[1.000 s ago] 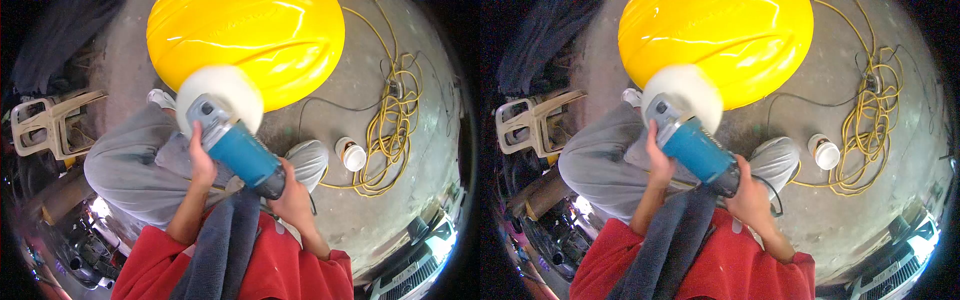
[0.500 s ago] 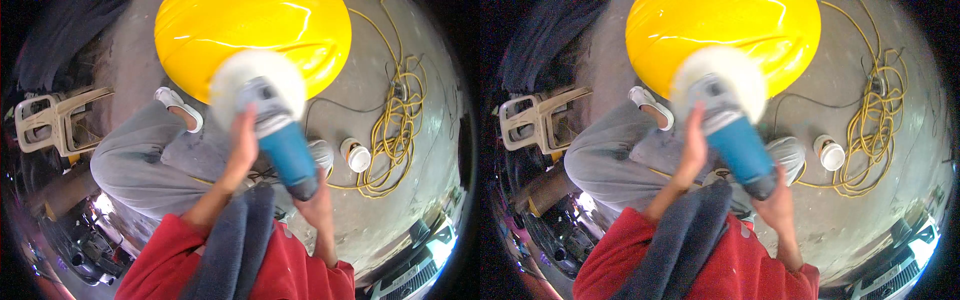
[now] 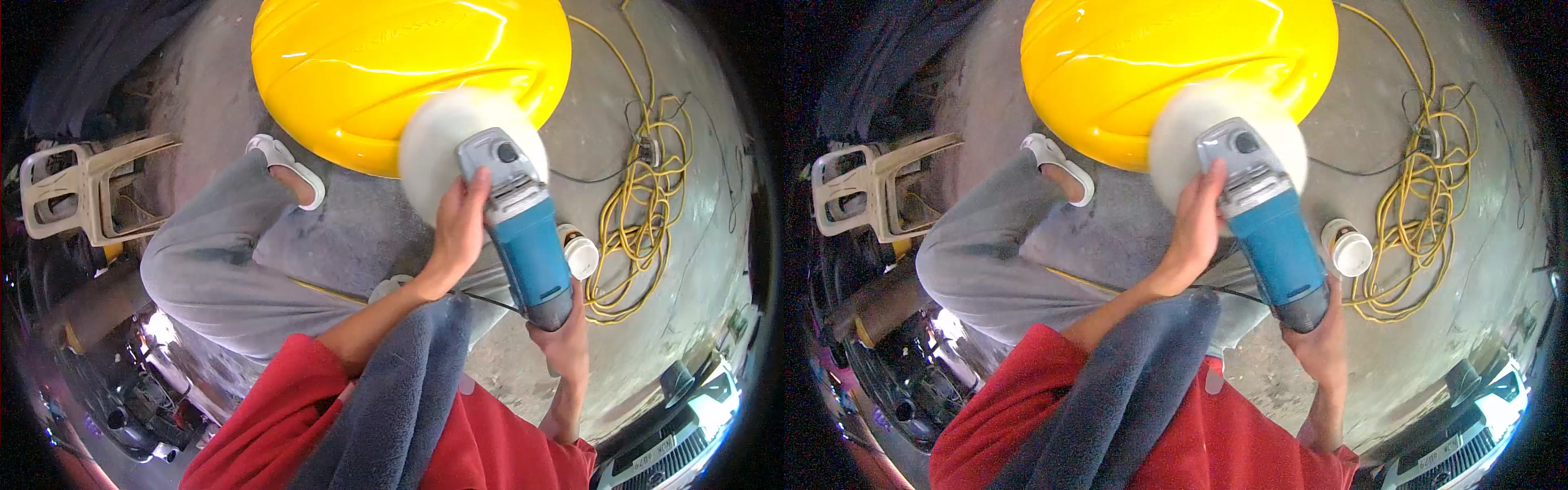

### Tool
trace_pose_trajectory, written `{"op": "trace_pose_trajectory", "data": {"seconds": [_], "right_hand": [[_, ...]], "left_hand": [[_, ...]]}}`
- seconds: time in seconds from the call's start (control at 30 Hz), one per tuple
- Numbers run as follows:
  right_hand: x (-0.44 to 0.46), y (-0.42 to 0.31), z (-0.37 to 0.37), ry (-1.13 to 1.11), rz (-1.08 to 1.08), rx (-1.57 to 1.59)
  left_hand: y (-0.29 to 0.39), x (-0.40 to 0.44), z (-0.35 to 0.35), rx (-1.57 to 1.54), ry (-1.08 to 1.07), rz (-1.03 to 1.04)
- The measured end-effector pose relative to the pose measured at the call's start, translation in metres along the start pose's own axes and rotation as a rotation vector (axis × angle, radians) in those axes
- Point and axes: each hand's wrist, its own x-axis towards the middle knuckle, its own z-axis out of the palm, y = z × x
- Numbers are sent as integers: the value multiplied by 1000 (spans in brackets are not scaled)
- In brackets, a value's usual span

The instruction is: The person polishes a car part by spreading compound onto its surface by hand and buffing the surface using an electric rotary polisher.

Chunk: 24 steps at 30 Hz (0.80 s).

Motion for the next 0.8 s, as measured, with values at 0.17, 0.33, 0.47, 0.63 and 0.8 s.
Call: {"op": "trace_pose_trajectory", "data": {"seconds": [0.17, 0.33, 0.47, 0.63, 0.8], "right_hand": [[-12, 0, 13, -202, 158, -49], [-11, -3, 33, -203, 32, -10], [3, -15, 26, -29, -111, -5], [-5, -25, 19, -207, 43, -63], [-8, 11, 29, -163, -9, -16]], "left_hand": [[0, -35, -29, -47, 183, -35], [8, -40, -51, -109, 182, -59], [18, -10, -34, -117, 132, 8], [6, -35, -50, -216, 198, -48], [17, -26, -36, 37, 66, -12]]}}
